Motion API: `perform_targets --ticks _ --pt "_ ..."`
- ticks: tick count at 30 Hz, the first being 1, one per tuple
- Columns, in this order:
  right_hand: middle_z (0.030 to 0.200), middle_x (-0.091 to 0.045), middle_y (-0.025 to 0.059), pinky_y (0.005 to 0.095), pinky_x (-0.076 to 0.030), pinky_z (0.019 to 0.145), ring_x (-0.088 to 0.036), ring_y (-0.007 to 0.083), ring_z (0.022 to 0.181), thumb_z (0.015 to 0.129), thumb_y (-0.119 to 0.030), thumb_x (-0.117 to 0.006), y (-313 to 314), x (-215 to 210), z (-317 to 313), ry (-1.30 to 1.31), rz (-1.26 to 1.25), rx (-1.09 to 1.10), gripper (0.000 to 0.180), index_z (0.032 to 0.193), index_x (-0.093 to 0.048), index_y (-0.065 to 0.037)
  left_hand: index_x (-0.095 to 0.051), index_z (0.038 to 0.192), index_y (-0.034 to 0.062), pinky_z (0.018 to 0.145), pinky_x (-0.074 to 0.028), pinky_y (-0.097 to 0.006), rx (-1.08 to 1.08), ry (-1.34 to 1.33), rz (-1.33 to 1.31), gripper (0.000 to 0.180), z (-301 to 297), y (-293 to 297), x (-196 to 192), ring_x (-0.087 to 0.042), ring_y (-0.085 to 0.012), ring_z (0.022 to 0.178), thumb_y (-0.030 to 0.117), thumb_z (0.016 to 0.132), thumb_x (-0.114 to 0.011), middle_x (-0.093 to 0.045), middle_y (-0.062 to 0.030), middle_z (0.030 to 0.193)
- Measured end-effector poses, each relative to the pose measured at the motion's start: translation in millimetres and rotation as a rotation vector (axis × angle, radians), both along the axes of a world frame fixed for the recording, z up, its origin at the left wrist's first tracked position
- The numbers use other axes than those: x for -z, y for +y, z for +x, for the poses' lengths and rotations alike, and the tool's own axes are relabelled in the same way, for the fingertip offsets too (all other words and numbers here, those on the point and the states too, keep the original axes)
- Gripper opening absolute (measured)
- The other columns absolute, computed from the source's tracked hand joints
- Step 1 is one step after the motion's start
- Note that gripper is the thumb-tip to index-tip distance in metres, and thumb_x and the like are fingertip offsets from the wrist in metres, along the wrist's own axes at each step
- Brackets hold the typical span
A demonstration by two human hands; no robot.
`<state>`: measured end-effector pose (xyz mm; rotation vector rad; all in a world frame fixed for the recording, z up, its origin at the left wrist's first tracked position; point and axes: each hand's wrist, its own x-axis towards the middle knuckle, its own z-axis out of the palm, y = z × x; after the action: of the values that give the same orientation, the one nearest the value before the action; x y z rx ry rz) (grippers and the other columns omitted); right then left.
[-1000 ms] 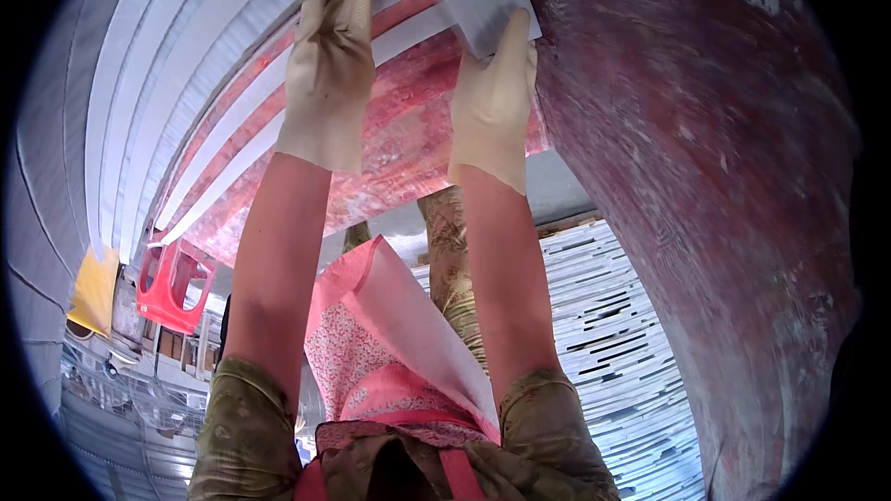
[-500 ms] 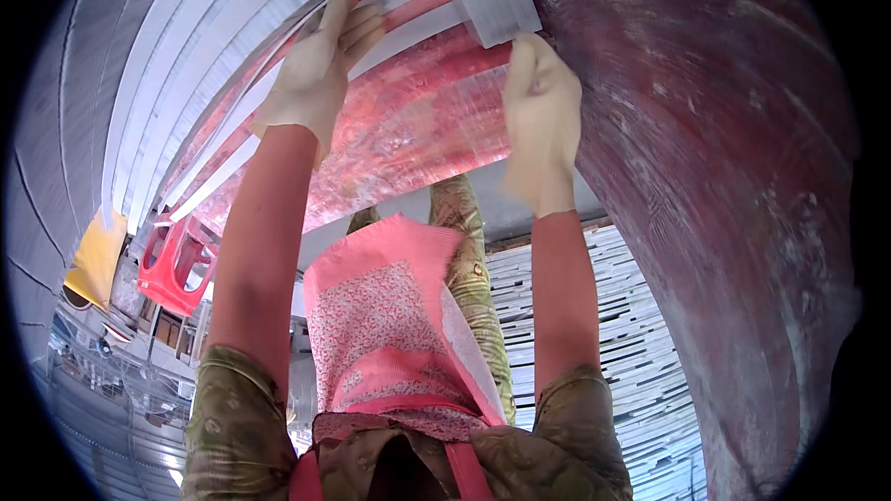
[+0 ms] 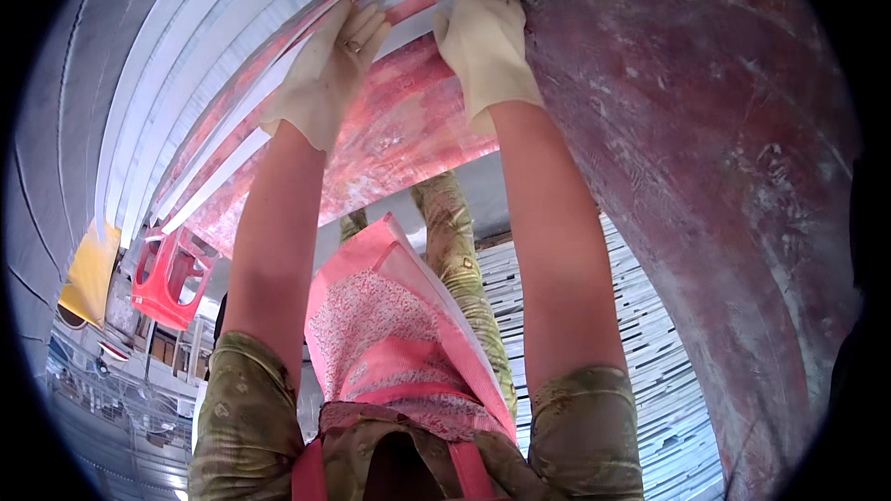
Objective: The person repeatedly picks up rectangular white plasterboard pieces from a conveyor belt and stacks them on a nearby table. The person wears gloves and an apron while handling the boards one by one in a factory setting.
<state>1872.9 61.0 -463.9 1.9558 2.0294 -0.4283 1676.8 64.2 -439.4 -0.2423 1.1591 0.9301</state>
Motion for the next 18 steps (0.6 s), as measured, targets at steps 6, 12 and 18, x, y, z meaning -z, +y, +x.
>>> perform_targets --ticks 6,12,18 --pt "0.164 -0.032 0.0245 0.0450 -0.025 0.126 -0.032 0.0406 0.151 0.095 -0.045 -0.064 -24.8 4.4 9.7 0.156 0.169 0.001 0.086 0.158 -0.029 0.002 -0.050 0.135 -0.0064 0.117 -0.047 -0.051 -0.347 -0.138 0.160 0.032 22.0 12.2 47.8 -0.050 -0.0374 0.139 0.010 0.108 -0.050 -0.056 -0.0214 0.143" --pt "0.157 -0.042 0.0243 0.0482 -0.034 0.120 -0.042 0.0402 0.144 0.096 -0.037 -0.064 -16.9 -2.0 15.2 0.319 0.338 0.003 0.072 0.152 -0.040 0.001 -0.056 0.126 -0.0086 0.106 -0.059 -0.047 -0.515 -0.112 0.045 0.025 28.1 24.0 54.0 -0.063 -0.0348 0.124 0.007 0.106 -0.054 -0.065 -0.0194 0.131" --pt "0.161 -0.035 0.0263 0.0508 -0.028 0.124 -0.034 0.0410 0.149 0.090 -0.037 -0.065 -14.1 -11.6 11.6 0.342 0.246 0.088 0.079 0.152 -0.039 0.005 -0.057 0.123 -0.0107 0.107 -0.059 -0.042 -0.511 -0.109 0.043 0.026 22.2 19.5 57.8 -0.063 -0.0325 0.124 0.009 0.106 -0.056 -0.066 -0.0186 0.127"
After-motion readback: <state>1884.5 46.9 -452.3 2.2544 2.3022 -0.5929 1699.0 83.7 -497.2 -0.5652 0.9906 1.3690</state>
